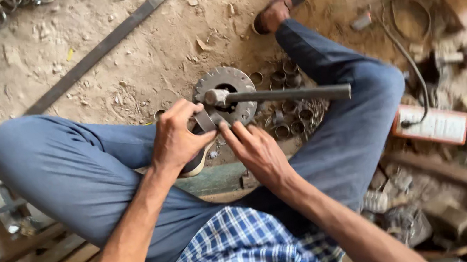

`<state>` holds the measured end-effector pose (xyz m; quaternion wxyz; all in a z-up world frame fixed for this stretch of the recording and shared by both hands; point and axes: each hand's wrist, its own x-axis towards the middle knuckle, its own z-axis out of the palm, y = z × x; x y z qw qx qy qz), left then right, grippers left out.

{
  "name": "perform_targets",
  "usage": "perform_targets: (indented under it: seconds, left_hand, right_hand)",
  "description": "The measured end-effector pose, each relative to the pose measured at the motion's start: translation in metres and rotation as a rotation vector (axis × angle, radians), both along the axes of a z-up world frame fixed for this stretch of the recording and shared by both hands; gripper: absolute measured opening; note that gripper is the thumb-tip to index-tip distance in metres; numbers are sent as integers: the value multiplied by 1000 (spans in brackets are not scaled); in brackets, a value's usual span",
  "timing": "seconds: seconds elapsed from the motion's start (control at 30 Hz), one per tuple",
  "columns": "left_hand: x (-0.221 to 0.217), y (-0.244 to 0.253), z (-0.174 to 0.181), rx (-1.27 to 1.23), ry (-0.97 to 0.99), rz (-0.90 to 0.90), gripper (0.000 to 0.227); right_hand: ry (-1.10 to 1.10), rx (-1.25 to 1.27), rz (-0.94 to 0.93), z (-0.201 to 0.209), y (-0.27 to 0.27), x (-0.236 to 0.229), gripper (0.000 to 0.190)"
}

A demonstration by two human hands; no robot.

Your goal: The person sits on the floor and uses a hammer to fit small metal rings onto a gear-like metal component. They repeatedly position the rings and strike them into place while seated.

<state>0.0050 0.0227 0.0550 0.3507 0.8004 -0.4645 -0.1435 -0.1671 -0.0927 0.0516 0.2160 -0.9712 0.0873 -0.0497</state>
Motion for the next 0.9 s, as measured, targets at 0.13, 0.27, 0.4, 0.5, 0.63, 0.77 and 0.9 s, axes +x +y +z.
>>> perform_targets:
  seconds: [0.13, 0.27, 0.4, 0.5, 0.63, 0.77, 0.9]
  left_hand:
    - [-3, -4, -5, 3, -89, 82, 47]
    - [-23, 11, -16, -9, -99, 154, 56]
    - [-21, 7, -19, 15, -41, 161, 64]
    - [-21, 12, -9, -32, -111, 99, 65]
    - [-25, 9, -2, 30, -105, 123, 65]
    - [-23, 14, 0, 39, -65, 83, 64]
    - [-26, 6, 2, 19, -131, 30, 63]
  right_hand:
    - [-138, 54, -50, -6, -8, 5, 66]
    - [-106, 143, -53, -4, -3, 7, 59]
    - [-94, 152, 0, 11, -15, -2, 62]
    - [49, 185, -30, 19, -18, -6, 53]
    - [81, 157, 8, 16, -24, -10, 58]
    - [55, 202, -17, 13, -19, -13, 64]
    - [-176, 229, 6, 16, -18, -10, 66]
